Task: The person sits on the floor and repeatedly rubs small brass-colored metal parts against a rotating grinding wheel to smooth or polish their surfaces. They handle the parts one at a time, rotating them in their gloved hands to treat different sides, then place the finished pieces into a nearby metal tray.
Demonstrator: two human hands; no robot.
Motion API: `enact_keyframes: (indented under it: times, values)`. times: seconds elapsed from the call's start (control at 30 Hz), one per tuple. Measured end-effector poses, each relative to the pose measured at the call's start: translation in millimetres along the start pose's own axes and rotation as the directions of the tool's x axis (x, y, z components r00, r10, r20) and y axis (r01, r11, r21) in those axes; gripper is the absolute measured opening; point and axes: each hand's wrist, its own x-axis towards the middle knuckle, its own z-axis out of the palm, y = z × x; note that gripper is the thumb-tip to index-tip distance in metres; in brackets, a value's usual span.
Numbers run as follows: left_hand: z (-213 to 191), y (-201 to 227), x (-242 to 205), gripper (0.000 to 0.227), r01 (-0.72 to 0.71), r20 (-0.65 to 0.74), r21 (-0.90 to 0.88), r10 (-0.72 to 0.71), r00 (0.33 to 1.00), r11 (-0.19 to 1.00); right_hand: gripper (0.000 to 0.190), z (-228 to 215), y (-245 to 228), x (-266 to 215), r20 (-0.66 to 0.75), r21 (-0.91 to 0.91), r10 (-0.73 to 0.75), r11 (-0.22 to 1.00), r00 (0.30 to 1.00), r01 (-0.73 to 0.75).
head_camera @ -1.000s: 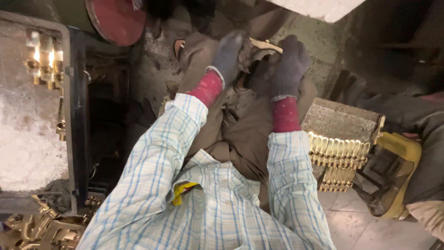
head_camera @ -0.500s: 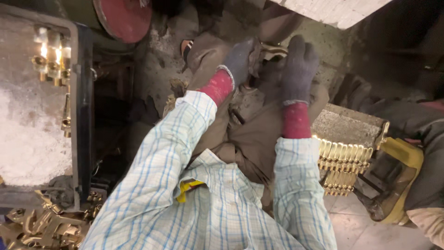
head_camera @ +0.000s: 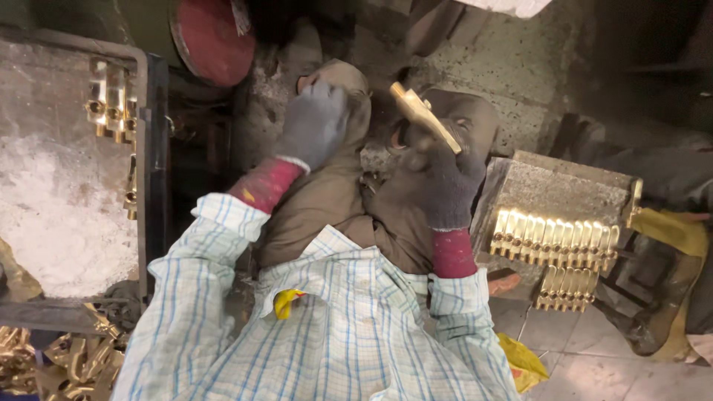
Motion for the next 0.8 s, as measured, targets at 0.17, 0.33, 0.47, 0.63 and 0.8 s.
enact_keyframes:
  times: [0.17,0.33,0.47,0.63,0.8]
  values:
    - [44.6,12.3,27.5,0.030,0.389,0.360,-0.907,-0.182,0.915,0.162,0.022,18.5,-7.6,6.3,-0.003,0.142,0.005,0.990,1.000,-0.005]
    - [98.6,19.4,56.3,0.031,0.472,0.578,-0.744,-0.100,0.810,-0.473,0.012,23.8,-16.0,32.8,0.308,-0.778,-0.462,0.381,0.832,0.500]
    - [135.0,13.3,60.1,0.028,0.381,0.660,-0.620,-0.194,0.726,-0.686,0.015,50.1,-16.6,56.4,-0.101,-0.260,0.088,0.959,0.991,-0.111]
    - [176.4,7.5,60.4,0.030,0.308,0.615,-0.547,-0.124,0.779,-0.778,0.020,63.0,-30.8,68.4,0.033,-0.706,-0.181,0.692,0.983,0.150]
    - [182.7,3.7,63.5,0.035,0.240,0.703,-0.313,-0.054,0.709,-0.919,0.030,77.8,-32.0,78.0,-0.169,-0.476,0.101,0.863,0.980,-0.171]
